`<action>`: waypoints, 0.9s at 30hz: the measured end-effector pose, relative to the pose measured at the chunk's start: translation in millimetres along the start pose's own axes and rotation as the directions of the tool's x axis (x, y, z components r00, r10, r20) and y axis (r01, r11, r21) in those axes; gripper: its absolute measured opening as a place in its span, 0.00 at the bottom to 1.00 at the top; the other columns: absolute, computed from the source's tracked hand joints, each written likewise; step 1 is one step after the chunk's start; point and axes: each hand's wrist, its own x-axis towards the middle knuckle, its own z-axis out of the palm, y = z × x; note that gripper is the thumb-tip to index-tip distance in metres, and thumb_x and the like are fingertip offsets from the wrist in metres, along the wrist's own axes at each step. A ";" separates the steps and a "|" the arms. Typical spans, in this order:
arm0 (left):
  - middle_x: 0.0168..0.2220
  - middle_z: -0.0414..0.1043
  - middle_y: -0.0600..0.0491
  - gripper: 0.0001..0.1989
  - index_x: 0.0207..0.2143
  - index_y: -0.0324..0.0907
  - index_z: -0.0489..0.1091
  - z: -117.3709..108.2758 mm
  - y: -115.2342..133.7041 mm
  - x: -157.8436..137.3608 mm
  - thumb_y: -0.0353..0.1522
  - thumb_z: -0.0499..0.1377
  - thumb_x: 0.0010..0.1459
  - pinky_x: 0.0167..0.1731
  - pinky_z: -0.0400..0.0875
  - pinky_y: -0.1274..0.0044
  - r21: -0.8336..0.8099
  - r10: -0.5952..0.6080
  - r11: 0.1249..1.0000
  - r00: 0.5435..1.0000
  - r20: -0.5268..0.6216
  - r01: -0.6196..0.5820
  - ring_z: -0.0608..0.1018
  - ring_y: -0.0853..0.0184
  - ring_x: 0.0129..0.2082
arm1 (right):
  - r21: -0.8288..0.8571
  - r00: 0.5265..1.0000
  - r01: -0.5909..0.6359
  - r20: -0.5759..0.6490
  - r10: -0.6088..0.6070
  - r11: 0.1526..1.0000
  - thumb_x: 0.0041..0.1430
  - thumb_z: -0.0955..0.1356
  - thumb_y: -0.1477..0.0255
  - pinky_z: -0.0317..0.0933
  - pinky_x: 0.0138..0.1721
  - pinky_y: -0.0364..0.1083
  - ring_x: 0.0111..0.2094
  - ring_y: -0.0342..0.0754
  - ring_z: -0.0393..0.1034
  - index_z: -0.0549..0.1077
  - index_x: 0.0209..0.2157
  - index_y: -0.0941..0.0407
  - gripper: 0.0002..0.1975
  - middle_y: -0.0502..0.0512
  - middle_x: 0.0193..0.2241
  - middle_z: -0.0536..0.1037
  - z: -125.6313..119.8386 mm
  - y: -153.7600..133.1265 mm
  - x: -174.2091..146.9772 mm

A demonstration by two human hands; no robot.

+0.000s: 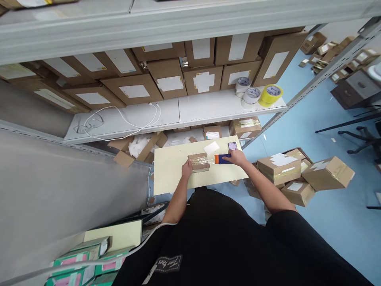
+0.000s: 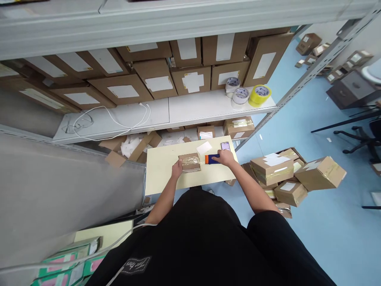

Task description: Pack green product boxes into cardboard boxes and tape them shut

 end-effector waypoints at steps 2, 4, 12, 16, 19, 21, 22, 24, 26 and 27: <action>0.45 0.82 0.41 0.31 0.49 0.40 0.78 -0.8 -0.2 1.0 0.49 0.40 0.74 0.48 0.73 0.67 0.030 -0.002 1.000 1.000 0.013 0.002 0.82 0.52 0.46 | -0.003 1.000 0.005 -0.010 -0.005 1.000 0.65 0.68 0.44 0.62 0.39 0.45 0.46 0.57 0.77 0.79 0.45 0.55 0.27 0.63 0.43 0.83 -4.5 8.1 -0.4; 0.44 0.83 0.42 0.31 0.48 0.41 0.78 -1.9 0.1 2.0 0.48 0.40 0.75 0.48 0.73 0.67 0.052 0.008 0.999 1.000 0.027 -0.010 0.82 0.52 0.46 | -0.015 1.000 0.003 -0.016 -0.004 1.000 0.65 0.68 0.46 0.62 0.39 0.45 0.47 0.57 0.77 0.79 0.44 0.55 0.26 0.63 0.43 0.83 -11.0 15.9 0.0; 0.44 0.83 0.43 0.31 0.50 0.43 0.77 -3.0 -2.6 3.3 0.50 0.40 0.75 0.48 0.73 0.68 0.081 0.008 0.997 0.999 0.041 -0.011 0.82 0.52 0.47 | -0.139 1.000 -0.001 -0.008 -0.001 0.990 0.70 0.66 0.52 0.65 0.46 0.49 0.49 0.61 0.79 0.77 0.50 0.61 0.25 0.72 0.45 0.83 -0.1 -23.9 8.3; 0.45 0.83 0.43 0.30 0.51 0.42 0.77 0.3 -4.3 4.6 0.48 0.40 0.75 0.48 0.73 0.68 0.085 -0.004 0.996 1.000 0.028 0.002 0.82 0.53 0.47 | -0.112 1.000 -0.006 0.022 0.008 0.994 0.73 0.63 0.59 0.67 0.45 0.49 0.48 0.59 0.80 0.73 0.53 0.65 0.23 0.74 0.45 0.82 32.1 -74.1 9.8; 0.47 0.82 0.42 0.30 0.51 0.41 0.77 2.6 -3.7 7.7 0.47 0.40 0.75 0.49 0.72 0.67 0.106 -0.016 0.994 1.000 0.006 0.016 0.82 0.52 0.48 | -0.056 0.998 -0.064 -0.004 0.064 0.996 0.74 0.62 0.59 0.67 0.45 0.48 0.47 0.58 0.80 0.73 0.52 0.65 0.22 0.74 0.44 0.82 43.5 -88.9 13.0; 0.47 0.82 0.41 0.30 0.51 0.41 0.78 4.0 -3.3 9.4 0.47 0.40 0.75 0.49 0.72 0.68 0.110 -0.014 0.994 1.000 0.001 0.014 0.82 0.52 0.48 | -0.030 0.995 -0.097 -0.014 0.096 0.995 0.74 0.63 0.59 0.67 0.44 0.47 0.47 0.57 0.80 0.73 0.51 0.65 0.22 0.74 0.44 0.82 44.6 -87.2 16.8; 0.47 0.83 0.42 0.30 0.51 0.41 0.78 4.7 -3.1 9.8 0.47 0.40 0.75 0.49 0.72 0.68 0.108 -0.012 0.994 1.000 -0.004 0.013 0.82 0.52 0.48 | -0.023 0.995 -0.103 -0.017 0.103 0.994 0.74 0.63 0.59 0.66 0.44 0.47 0.47 0.57 0.80 0.74 0.51 0.66 0.22 0.75 0.45 0.82 44.3 -84.8 19.1; 0.46 0.83 0.42 0.31 0.51 0.41 0.77 6.0 -2.7 9.5 0.48 0.40 0.75 0.47 0.72 0.69 0.101 -0.007 0.995 1.000 -0.016 0.009 0.82 0.53 0.47 | -0.018 0.995 -0.100 -0.018 0.100 0.995 0.74 0.63 0.60 0.67 0.45 0.46 0.47 0.57 0.80 0.75 0.51 0.66 0.22 0.75 0.45 0.82 43.2 -80.6 24.1; 0.44 0.83 0.43 0.31 0.50 0.41 0.77 6.9 -1.5 8.1 0.48 0.39 0.75 0.46 0.72 0.70 0.099 0.005 0.995 1.000 -0.026 -0.002 0.82 0.54 0.45 | -0.019 0.996 -0.092 -0.018 0.092 0.996 0.73 0.63 0.61 0.67 0.45 0.46 0.49 0.57 0.80 0.76 0.51 0.66 0.22 0.75 0.46 0.82 41.9 -79.8 29.0; 0.43 0.83 0.43 0.31 0.49 0.42 0.77 7.2 -0.5 7.2 0.48 0.39 0.75 0.45 0.72 0.71 0.101 0.012 0.995 1.000 -0.027 -0.009 0.82 0.54 0.45 | -0.023 0.996 -0.089 -0.015 0.089 0.996 0.73 0.63 0.62 0.68 0.45 0.46 0.49 0.57 0.79 0.76 0.52 0.66 0.21 0.75 0.47 0.82 40.9 -81.1 31.4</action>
